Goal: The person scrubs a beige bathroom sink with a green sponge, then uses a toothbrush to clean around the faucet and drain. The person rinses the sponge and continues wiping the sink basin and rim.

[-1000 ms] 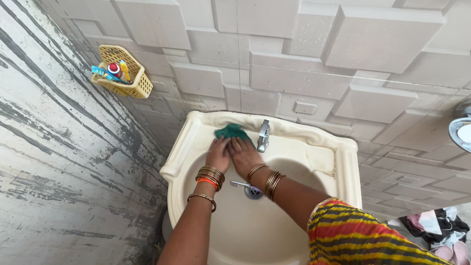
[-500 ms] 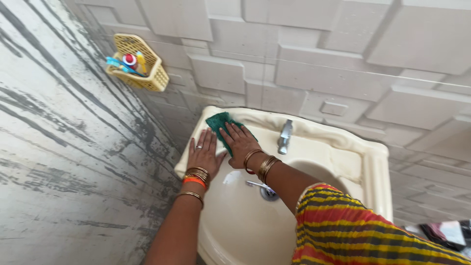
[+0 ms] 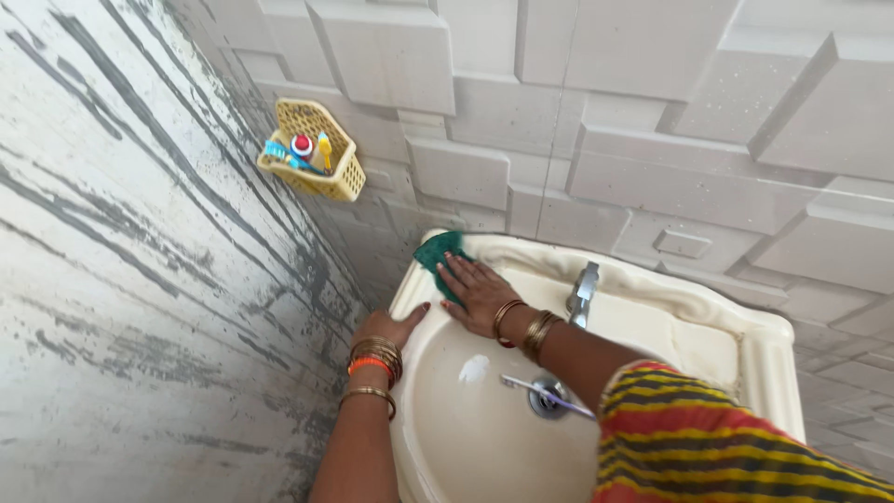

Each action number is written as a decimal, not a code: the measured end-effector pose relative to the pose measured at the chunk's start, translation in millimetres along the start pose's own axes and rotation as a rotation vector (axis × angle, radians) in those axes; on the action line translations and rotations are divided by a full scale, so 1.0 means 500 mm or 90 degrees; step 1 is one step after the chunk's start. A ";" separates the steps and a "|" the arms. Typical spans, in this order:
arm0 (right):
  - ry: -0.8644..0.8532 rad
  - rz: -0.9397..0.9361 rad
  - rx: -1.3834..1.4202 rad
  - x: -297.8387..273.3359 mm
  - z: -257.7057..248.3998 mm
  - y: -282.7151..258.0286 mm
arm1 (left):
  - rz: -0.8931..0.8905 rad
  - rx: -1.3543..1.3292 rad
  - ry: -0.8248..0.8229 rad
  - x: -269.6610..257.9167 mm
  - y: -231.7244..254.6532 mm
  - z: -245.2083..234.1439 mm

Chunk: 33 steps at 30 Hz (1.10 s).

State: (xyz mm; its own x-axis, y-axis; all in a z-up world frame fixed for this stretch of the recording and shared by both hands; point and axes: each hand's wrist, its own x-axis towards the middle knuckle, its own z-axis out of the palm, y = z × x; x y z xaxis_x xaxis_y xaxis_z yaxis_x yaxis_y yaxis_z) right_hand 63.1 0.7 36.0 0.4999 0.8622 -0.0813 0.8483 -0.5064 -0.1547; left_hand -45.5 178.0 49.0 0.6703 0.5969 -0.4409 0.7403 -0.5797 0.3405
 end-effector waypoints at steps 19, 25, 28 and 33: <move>0.183 -0.004 0.031 0.033 -0.009 -0.032 | 0.003 -0.063 0.143 -0.036 0.011 0.012; 0.141 0.236 -0.030 -0.090 0.036 -0.039 | 0.067 0.122 0.108 -0.068 0.047 0.005; 0.080 0.324 -0.036 -0.074 0.020 -0.043 | 0.066 0.101 0.137 -0.062 0.054 0.009; 0.164 0.211 0.021 -0.022 0.026 -0.067 | 0.041 0.101 0.139 -0.054 0.055 0.026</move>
State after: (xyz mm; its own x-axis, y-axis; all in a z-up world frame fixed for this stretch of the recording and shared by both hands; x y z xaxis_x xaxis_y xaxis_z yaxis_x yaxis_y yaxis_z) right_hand 27.2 8.2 29.2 0.7761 0.6198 0.1162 0.6298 -0.7524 -0.1932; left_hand -44.0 139.0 59.6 0.7241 0.6510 -0.2279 0.6896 -0.6900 0.2201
